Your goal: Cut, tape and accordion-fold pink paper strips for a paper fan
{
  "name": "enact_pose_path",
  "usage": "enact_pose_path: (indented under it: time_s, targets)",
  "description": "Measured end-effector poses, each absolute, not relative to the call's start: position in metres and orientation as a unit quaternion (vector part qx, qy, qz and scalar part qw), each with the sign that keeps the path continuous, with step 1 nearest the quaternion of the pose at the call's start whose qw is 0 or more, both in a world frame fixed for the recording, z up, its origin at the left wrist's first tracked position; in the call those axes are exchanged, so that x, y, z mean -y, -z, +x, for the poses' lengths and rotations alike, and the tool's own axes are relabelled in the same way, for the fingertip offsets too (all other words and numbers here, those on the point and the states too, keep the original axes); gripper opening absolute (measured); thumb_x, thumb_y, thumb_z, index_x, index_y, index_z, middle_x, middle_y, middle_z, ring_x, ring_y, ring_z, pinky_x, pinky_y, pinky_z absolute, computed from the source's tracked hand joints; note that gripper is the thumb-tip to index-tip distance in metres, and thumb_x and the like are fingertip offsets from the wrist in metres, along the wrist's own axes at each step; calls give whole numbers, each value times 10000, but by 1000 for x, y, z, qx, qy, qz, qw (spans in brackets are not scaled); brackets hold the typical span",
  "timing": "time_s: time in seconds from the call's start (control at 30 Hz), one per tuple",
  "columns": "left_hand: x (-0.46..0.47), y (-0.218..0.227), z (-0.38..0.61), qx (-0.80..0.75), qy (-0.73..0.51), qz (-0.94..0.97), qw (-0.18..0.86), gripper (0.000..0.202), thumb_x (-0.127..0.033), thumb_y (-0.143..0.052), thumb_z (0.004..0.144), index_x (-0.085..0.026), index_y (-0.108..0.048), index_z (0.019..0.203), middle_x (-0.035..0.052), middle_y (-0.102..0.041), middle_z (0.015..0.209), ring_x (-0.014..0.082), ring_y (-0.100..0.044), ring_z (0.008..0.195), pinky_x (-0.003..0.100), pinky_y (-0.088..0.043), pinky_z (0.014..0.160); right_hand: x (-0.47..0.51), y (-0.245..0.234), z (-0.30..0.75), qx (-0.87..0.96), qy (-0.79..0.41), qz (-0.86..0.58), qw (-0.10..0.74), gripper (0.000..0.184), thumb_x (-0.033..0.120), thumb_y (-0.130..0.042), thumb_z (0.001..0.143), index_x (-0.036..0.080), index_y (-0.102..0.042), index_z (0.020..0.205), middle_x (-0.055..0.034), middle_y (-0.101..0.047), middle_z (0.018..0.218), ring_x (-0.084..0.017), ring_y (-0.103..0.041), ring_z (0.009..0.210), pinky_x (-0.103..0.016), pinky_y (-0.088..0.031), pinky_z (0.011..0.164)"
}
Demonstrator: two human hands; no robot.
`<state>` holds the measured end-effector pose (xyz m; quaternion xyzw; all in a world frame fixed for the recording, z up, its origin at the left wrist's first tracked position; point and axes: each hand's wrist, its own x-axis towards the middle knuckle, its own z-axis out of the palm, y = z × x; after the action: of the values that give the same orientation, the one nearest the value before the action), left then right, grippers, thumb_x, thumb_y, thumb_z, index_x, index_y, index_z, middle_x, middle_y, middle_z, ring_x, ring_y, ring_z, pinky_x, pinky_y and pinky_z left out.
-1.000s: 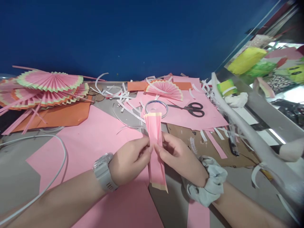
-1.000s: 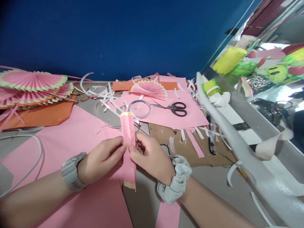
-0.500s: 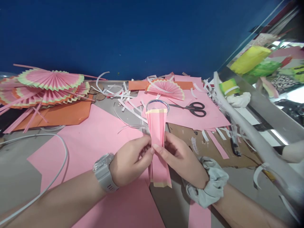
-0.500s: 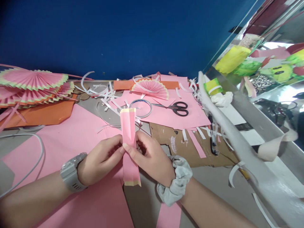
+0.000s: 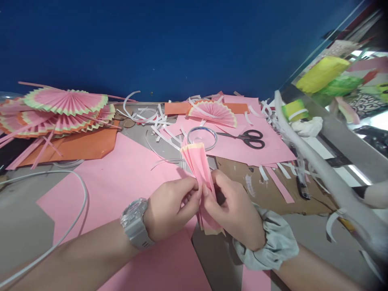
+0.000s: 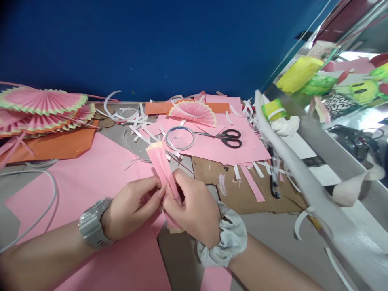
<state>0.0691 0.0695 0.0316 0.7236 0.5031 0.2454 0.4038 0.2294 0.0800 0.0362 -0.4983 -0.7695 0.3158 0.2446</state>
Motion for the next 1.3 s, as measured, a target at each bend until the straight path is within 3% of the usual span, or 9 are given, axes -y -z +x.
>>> enact_pose_path:
  time_s: [0.13,0.27,0.4,0.53,0.67,0.8,0.97,1.17,1.3]
  targets:
    - [-69,-33,68,-467,-306,679,477,162,-230,-410,876,-171,-480,743,-6,-531,684,109,-456,602,232,-375,571,-81,-35,231,734,-440,-428,291,102,248,-448,866,203,-445,775,19,-486,695,-120,-443,597,-262,-354,549]
    - [-73,-35,70,-357,-398,529,660,265,-276,-273,940,-148,-482,839,52,-603,750,136,-558,650,277,-456,643,-84,-33,231,630,-620,-298,361,344,374,-208,956,210,-501,881,17,-455,656,-124,-436,575,-275,-395,558]
    - [-76,-31,68,-296,-379,411,775,283,-308,-257,949,-161,-436,787,16,-574,565,136,-566,490,286,-476,530,-88,-31,230,611,-593,-348,392,77,268,-429,921,224,-491,931,34,-466,710,-95,-452,611,-237,-403,594]
    - [-78,-25,64,-254,-301,362,845,241,-346,-288,946,-171,-432,864,-33,-548,469,108,-512,333,246,-460,404,-92,-27,231,581,-604,-350,419,176,271,-546,863,252,-431,995,35,-458,814,-85,-448,667,-224,-406,610]
    - [-76,-25,66,-287,-293,382,828,239,-360,-324,938,-171,-464,892,-42,-545,461,92,-506,327,210,-458,382,-93,-27,232,569,-612,-361,415,195,231,-586,839,247,-430,956,53,-434,771,-64,-420,594,-193,-385,533]
    - [-72,-27,70,-378,-330,444,742,258,-397,-353,921,-184,-498,912,-37,-552,543,93,-526,398,188,-424,369,-94,-28,229,527,-653,-363,405,305,257,-609,821,258,-376,1018,53,-452,769,-71,-454,587,-207,-407,533]
    - [-72,-37,68,-424,-342,563,622,240,-361,-408,905,-168,-549,881,15,-614,728,136,-605,725,245,-484,686,-96,-32,229,466,-746,-340,334,310,337,-564,843,240,-445,1112,47,-442,726,-56,-392,522,-177,-341,451]
    - [-72,-37,68,-401,-305,517,692,247,-379,-382,910,-175,-519,937,-19,-550,597,104,-546,485,207,-446,451,-96,-34,234,427,-783,-336,304,247,332,-603,815,216,-561,1029,-13,-584,899,-103,-578,743,-242,-489,677]
    - [-72,-32,70,-393,-299,474,729,247,-337,-388,914,-153,-517,812,-13,-545,564,78,-518,447,159,-408,389,-96,-30,233,443,-773,-319,323,144,252,-598,827,208,-569,961,5,-627,810,-94,-606,661,-225,-486,606]
